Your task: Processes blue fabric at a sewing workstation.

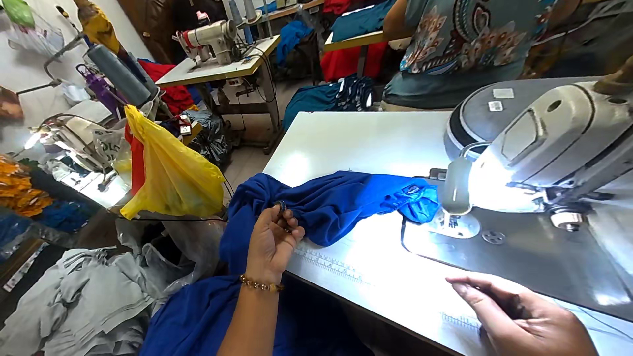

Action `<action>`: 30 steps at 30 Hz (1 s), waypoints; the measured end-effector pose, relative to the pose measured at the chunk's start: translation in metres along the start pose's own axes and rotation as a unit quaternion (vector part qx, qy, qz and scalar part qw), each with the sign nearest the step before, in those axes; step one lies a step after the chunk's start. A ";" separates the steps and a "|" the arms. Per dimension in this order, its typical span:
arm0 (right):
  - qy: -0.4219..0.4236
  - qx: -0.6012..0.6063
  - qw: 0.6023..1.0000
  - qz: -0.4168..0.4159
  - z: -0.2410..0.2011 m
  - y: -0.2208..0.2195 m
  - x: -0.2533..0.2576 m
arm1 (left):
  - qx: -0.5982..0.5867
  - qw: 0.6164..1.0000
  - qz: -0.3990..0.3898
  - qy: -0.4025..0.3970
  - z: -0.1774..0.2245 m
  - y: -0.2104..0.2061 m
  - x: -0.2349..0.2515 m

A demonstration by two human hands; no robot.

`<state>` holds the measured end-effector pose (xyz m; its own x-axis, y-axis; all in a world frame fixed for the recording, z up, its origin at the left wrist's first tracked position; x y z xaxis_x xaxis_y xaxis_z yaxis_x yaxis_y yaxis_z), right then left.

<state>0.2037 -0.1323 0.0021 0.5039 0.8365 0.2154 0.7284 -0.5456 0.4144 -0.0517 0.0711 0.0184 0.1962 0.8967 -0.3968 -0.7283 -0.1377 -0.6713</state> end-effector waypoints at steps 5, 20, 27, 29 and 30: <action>0.082 -0.144 0.985 -0.046 -0.010 -0.006 0.001 | 0.129 0.985 -0.097 -0.060 0.004 -0.007 -0.012; -0.023 0.202 0.970 -0.134 -0.101 -0.111 0.037 | 0.327 0.891 -0.234 -0.209 -0.006 -0.037 -0.053; -0.009 0.221 0.970 -0.105 -0.084 -0.104 0.032 | 0.292 0.908 -0.229 -0.197 -0.004 -0.029 -0.044; 0.005 0.223 0.972 -0.068 -0.084 -0.100 0.033 | 0.286 0.911 -0.228 -0.192 -0.007 -0.030 -0.045; 0.009 0.226 0.972 -0.067 -0.085 -0.101 0.034 | 0.294 0.907 -0.227 -0.197 -0.008 -0.031 -0.045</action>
<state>0.1080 -0.0442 0.0433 0.3847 0.9005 0.2025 0.9188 -0.3946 0.0093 -0.0328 0.0313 0.0524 0.3983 0.9015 0.1695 -0.8781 0.4282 -0.2137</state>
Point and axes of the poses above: each hand's wrist, its own x-axis towards the middle knuckle, its own y-axis out of the back of the hand, z = x × y, the point moved 7 cm from there along x, towards the middle knuckle, and after that the axes turned 1 degree about z, right-handed, at the moved point
